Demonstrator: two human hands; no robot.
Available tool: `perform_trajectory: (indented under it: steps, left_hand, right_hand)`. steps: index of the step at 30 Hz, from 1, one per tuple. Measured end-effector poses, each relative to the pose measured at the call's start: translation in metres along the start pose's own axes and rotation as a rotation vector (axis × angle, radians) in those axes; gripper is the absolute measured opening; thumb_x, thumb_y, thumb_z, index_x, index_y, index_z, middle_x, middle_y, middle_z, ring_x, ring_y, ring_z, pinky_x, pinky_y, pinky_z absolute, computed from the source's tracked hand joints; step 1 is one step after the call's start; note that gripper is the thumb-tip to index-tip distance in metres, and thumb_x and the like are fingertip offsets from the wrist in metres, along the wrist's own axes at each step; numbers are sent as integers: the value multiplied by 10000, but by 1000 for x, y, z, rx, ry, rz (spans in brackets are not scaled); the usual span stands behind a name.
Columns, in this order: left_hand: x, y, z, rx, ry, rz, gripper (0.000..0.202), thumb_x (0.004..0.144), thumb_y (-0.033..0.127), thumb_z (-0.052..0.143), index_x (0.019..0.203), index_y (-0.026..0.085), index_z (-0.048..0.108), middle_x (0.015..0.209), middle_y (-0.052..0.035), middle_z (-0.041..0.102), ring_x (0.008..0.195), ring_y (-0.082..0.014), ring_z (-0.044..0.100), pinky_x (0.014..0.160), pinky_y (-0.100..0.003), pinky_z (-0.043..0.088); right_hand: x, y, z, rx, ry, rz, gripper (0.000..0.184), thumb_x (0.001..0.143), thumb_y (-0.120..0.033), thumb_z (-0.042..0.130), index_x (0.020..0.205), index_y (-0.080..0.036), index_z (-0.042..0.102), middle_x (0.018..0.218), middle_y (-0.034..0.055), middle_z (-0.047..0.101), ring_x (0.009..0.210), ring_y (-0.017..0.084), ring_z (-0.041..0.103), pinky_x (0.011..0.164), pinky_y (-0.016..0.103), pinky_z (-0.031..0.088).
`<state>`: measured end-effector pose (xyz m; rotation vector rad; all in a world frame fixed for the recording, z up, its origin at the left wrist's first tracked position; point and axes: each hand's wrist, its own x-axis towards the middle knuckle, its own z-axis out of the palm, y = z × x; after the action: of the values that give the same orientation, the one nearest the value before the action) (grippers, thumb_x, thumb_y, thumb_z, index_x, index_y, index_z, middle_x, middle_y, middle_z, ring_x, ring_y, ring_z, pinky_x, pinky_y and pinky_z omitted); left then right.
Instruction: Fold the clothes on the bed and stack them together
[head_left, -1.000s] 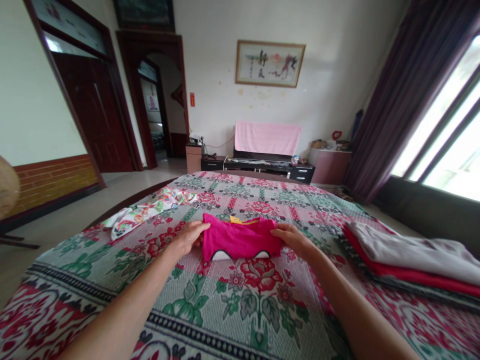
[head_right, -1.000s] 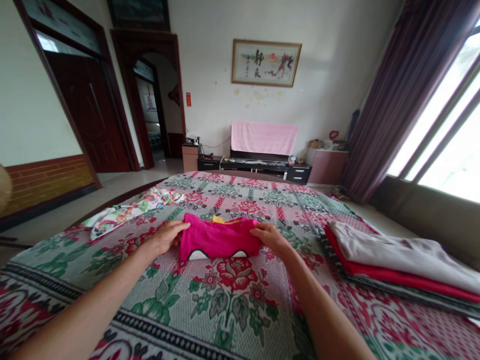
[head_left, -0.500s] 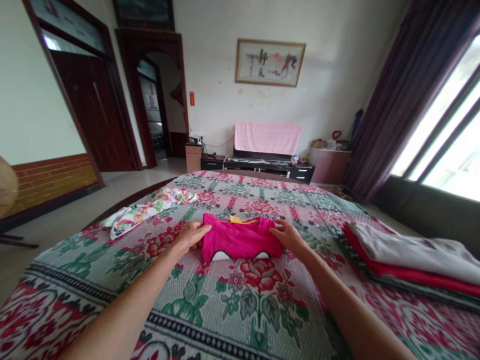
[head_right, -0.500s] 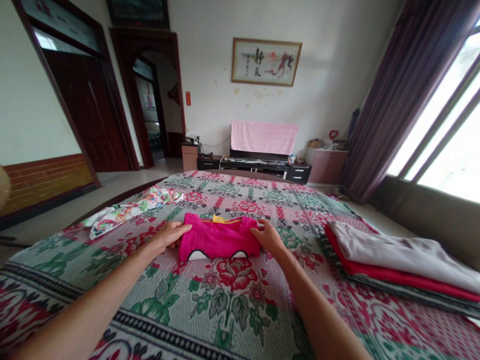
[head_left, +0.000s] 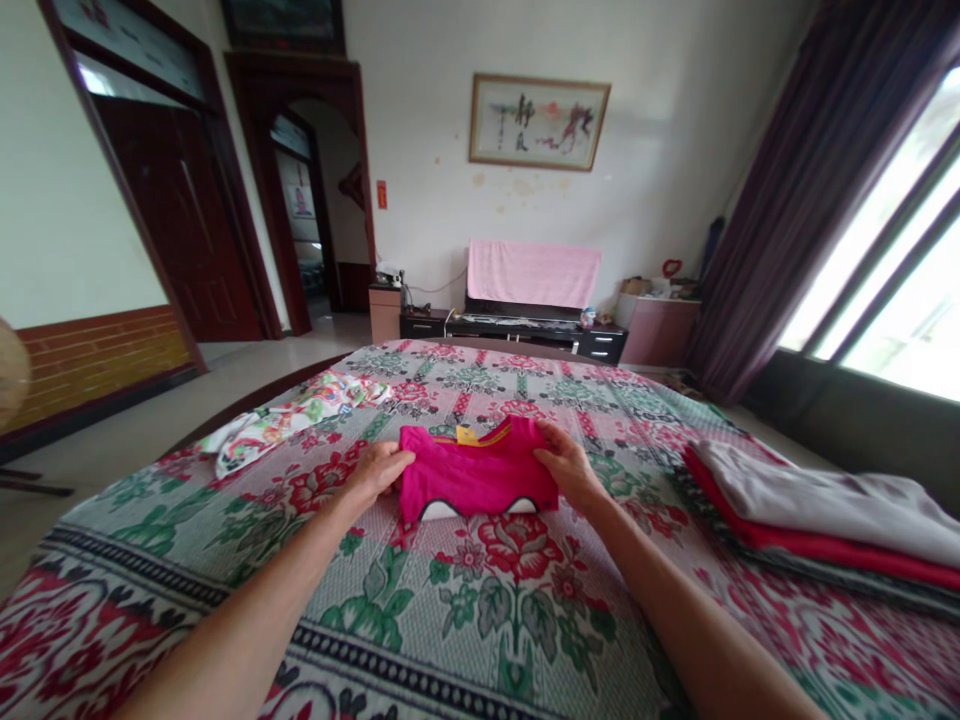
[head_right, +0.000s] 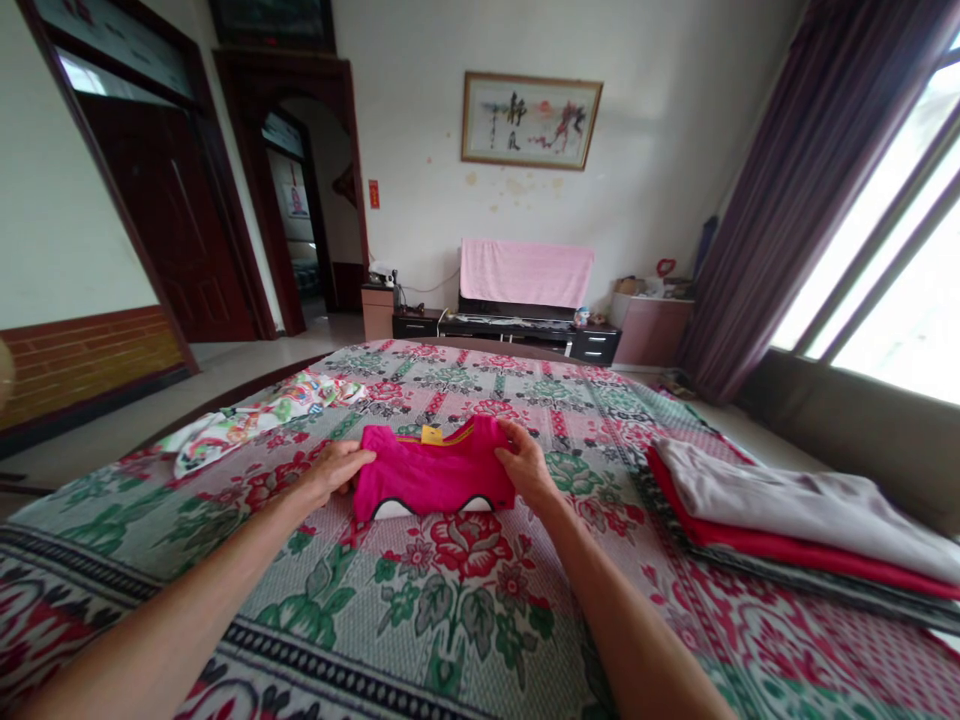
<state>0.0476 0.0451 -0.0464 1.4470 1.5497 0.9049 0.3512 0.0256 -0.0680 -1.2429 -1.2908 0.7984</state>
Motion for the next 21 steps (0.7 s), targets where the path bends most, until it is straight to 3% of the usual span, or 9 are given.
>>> perform_trajectory:
  steps: [5, 8, 11, 14, 17, 21]
  left_hand:
    - [4, -7, 1, 98, 49, 55, 203, 628, 356, 567, 530, 191, 502, 433, 45, 430, 430, -111, 429, 414, -213, 248]
    - [8, -12, 2, 136, 71, 116, 223, 633, 350, 553, 496, 193, 473, 430, 50, 388, 432, -99, 388, 433, -218, 219]
    - [10, -16, 2, 163, 82, 154, 232, 639, 345, 549, 485, 194, 464, 433, 50, 378, 444, -101, 373, 454, -227, 208]
    - [10, -16, 1, 167, 82, 161, 231, 648, 344, 555, 488, 196, 476, 443, 49, 387, 468, -111, 392, 473, -231, 225]
    - [9, -14, 1, 221, 109, 160, 218, 666, 346, 575, 522, 197, 509, 473, 40, 434, 517, -130, 457, 503, -235, 278]
    - [4, -11, 6, 376, 251, 192, 162, 684, 314, 622, 786, 188, 624, 663, -5, 599, 679, -182, 577, 635, -264, 405]
  right_hand:
    - [2, 0, -6, -442, 109, -46, 459, 687, -198, 565, 1146, -190, 583, 1113, 83, 658, 979, 210, 640, 908, 354, 491]
    - [2, -14, -4, -636, 209, -182, 373, 743, -229, 555, 1110, -185, 613, 1144, 105, 641, 1022, 224, 619, 932, 346, 463]
    - [7, -32, 16, -708, 98, -258, 293, 788, -197, 497, 1043, -210, 641, 1058, 59, 680, 949, 188, 636, 866, 284, 465]
    - [16, -40, 48, -757, -86, -230, 268, 799, -181, 489, 1007, -197, 658, 942, 39, 710, 846, 171, 651, 765, 238, 454]
    - [26, -39, 75, -850, -156, -139, 286, 828, -226, 502, 1059, -171, 661, 935, 68, 721, 832, 187, 654, 722, 237, 438]
    - [29, -32, 89, -866, -186, -47, 304, 820, -338, 568, 1050, -171, 677, 949, 81, 727, 843, 213, 664, 689, 250, 437]
